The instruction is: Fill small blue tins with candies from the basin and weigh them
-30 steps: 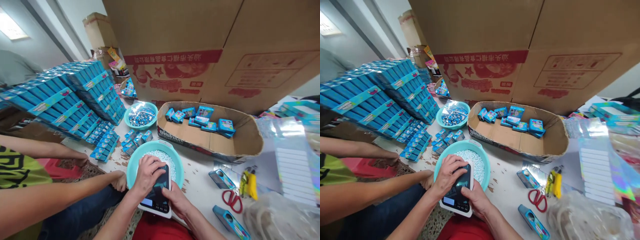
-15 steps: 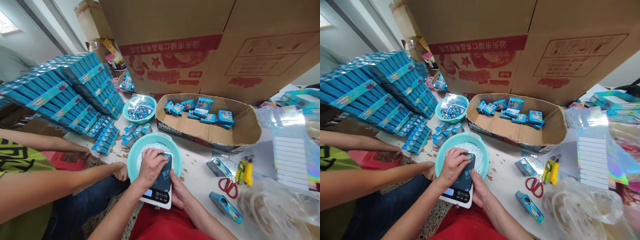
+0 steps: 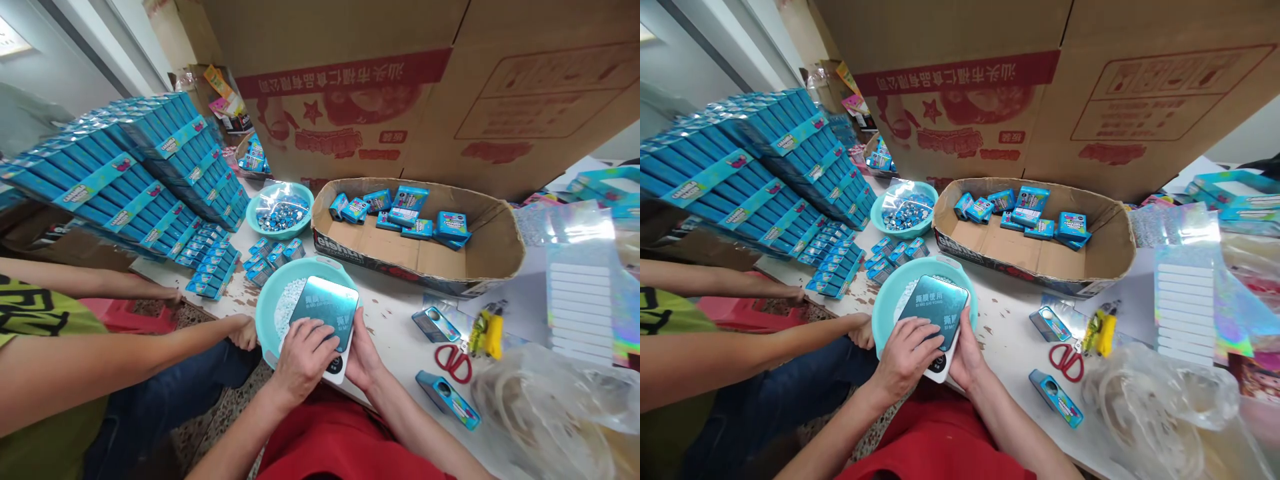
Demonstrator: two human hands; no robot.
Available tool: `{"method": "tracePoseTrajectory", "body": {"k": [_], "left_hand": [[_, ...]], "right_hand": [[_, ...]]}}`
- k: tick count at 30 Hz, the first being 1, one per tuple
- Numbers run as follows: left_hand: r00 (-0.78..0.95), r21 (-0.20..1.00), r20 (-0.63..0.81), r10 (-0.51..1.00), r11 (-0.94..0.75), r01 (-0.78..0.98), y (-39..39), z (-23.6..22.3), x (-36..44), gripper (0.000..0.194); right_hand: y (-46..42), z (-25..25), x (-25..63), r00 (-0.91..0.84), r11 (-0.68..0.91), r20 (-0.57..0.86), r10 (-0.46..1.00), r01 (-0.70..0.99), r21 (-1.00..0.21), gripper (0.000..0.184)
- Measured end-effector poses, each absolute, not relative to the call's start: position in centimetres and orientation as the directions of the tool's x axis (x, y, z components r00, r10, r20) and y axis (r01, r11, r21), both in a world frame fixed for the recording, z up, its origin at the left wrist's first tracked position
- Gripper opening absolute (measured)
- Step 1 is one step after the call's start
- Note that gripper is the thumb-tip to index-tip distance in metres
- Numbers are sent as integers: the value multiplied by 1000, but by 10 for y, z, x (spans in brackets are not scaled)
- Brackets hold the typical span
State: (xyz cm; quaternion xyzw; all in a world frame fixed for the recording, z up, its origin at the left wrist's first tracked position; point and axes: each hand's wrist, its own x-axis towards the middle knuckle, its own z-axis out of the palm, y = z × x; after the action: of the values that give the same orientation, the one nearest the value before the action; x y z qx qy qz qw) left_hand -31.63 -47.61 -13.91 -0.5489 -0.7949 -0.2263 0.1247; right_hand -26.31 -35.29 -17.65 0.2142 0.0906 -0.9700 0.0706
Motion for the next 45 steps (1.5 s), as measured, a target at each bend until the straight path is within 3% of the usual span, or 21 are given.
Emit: {"method": "tracePoseTrajectory", "body": {"k": [5,15,23,29,32,34,36,39,45], "left_hand": [[-337,208,453,825,270,940,-478,-143,-314,14],[-397,320,401,825,280,905,-480,-145,-312,8],[-412,345,428,804,275,897,-477,-144,-309,11],[-566,465,434,701,364,807,-495,-142,-329,17],[-782,638,325,532,487,597,-512,-140,-340,19],[-913,802,101,395,511,310,-519,-137,-342,24],[-922,909,-185,340,416,-29,-522,-131,-339,38],[-791,910,-412,453,164,-380,-521,-122,-333,50],[-684,821,-425,593,-66,-567,-517,-116,-326,62]], "right_hand": [[-354,-175,-260,-891,-970,-442,-103,188,-154,63],[-356,-180,-254,-894,-961,-433,-116,212,-180,62],[-356,-182,-255,-885,-955,-432,-176,260,-144,63],[-356,-182,-256,-877,-952,-439,-196,278,-129,69],[-352,-180,-256,-880,-950,-429,-205,285,-131,71],[-348,-179,-255,-874,-942,-427,-234,312,-122,74],[-345,-179,-253,-865,-935,-428,-264,339,-109,76],[-341,-180,-249,-852,-932,-445,-278,352,-91,77],[-342,-180,-250,-836,-930,-481,-264,353,-104,75]]}}
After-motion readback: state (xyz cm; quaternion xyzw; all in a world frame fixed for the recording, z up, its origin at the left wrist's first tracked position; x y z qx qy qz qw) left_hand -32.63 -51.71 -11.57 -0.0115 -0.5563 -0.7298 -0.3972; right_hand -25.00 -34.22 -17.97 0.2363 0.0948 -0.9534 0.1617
